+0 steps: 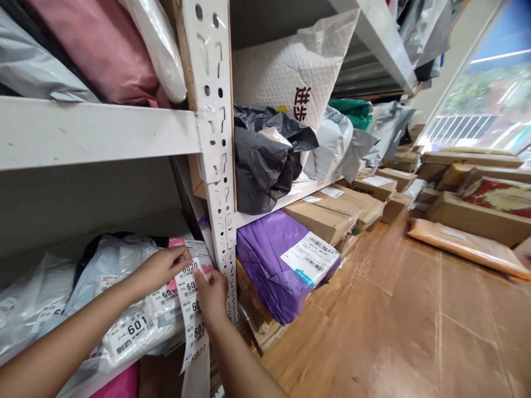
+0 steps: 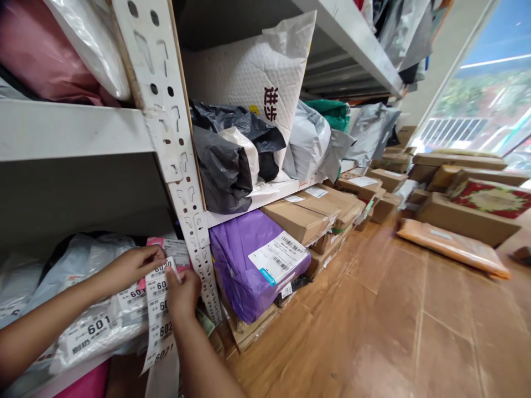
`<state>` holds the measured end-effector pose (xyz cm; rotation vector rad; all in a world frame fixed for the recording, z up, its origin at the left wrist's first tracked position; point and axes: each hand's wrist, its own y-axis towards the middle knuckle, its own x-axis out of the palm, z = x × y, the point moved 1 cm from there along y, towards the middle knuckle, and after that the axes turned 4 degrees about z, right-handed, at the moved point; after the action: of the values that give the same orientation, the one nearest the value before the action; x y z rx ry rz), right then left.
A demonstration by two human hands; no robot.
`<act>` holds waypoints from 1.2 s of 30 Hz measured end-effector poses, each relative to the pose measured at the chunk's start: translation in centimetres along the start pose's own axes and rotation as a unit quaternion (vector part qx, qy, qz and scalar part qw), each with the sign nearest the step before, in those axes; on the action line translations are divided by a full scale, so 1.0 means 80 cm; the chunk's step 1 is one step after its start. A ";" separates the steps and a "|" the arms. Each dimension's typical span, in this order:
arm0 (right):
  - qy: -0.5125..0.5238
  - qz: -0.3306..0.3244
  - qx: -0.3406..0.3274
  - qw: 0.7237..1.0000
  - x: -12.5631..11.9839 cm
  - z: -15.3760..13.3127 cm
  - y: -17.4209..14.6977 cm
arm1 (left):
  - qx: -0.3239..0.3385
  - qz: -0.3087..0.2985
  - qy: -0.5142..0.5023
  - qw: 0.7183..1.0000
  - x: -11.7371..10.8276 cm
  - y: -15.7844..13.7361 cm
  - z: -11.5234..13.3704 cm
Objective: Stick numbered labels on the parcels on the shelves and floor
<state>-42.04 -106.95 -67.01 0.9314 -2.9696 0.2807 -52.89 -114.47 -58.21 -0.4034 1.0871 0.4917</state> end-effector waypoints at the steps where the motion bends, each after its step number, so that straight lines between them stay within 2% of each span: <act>1: 0.004 -0.003 0.001 1.000 -0.001 0.000 0.000 | -0.010 0.002 0.000 1.000 0.000 0.000 0.001; 3: 0.022 -0.030 0.015 0.999 -0.003 0.000 -0.001 | -0.025 0.008 0.004 1.000 0.000 0.001 0.004; 7: 0.082 -0.134 0.073 0.985 -0.010 0.006 -0.003 | -0.022 0.022 0.034 0.999 0.001 0.003 0.006; 9: 0.078 -0.150 0.076 0.983 -0.013 0.009 -0.003 | -0.010 0.026 0.062 0.998 0.002 0.004 0.005; 13: 0.017 -0.080 0.034 0.996 -0.020 0.009 -0.002 | 0.001 0.023 0.129 0.991 0.006 0.004 0.007; 16: 0.007 -0.050 0.042 0.998 -0.027 0.005 -0.005 | 0.000 0.013 0.188 0.982 0.007 0.002 0.010; 18: 0.037 -0.096 0.077 0.992 -0.035 0.004 -0.009 | -0.003 0.009 0.205 0.979 0.008 0.000 0.012; 21: 0.083 -0.224 0.130 0.962 -0.050 0.000 -0.012 | -0.018 0.014 0.201 0.979 0.009 -0.002 0.013; 24: 0.023 -0.269 0.120 0.955 -0.074 -0.013 -0.009 | -0.019 0.039 0.201 0.979 0.007 -0.004 0.016; 26: -0.048 -0.284 0.102 0.952 -0.094 -0.032 -0.008 | 0.010 0.033 0.208 0.977 0.006 -0.005 0.019; 29: -0.126 -0.386 0.107 0.907 -0.123 -0.068 -0.016 | 0.056 -0.014 0.202 0.978 0.005 -0.003 0.020; 31: -0.151 -0.449 0.099 0.875 -0.139 -0.090 -0.025 | 0.061 -0.030 0.193 0.979 0.004 0.000 0.019; 33: -0.170 -0.469 0.080 0.863 -0.152 -0.104 -0.033 | 0.048 -0.048 0.189 0.980 0.001 0.000 0.022; 35: -0.185 -0.452 0.051 0.871 -0.160 -0.108 -0.040 | 0.022 -0.060 0.189 0.980 -0.005 -0.010 0.033; 36: -0.187 -0.431 0.033 0.882 -0.162 -0.107 -0.043 | 0.010 -0.047 0.175 0.983 -0.008 -0.019 0.042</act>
<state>-29.78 -100.90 -58.91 2.3879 -2.4504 0.1755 -49.82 -114.04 -56.12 -0.5347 1.4039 0.3327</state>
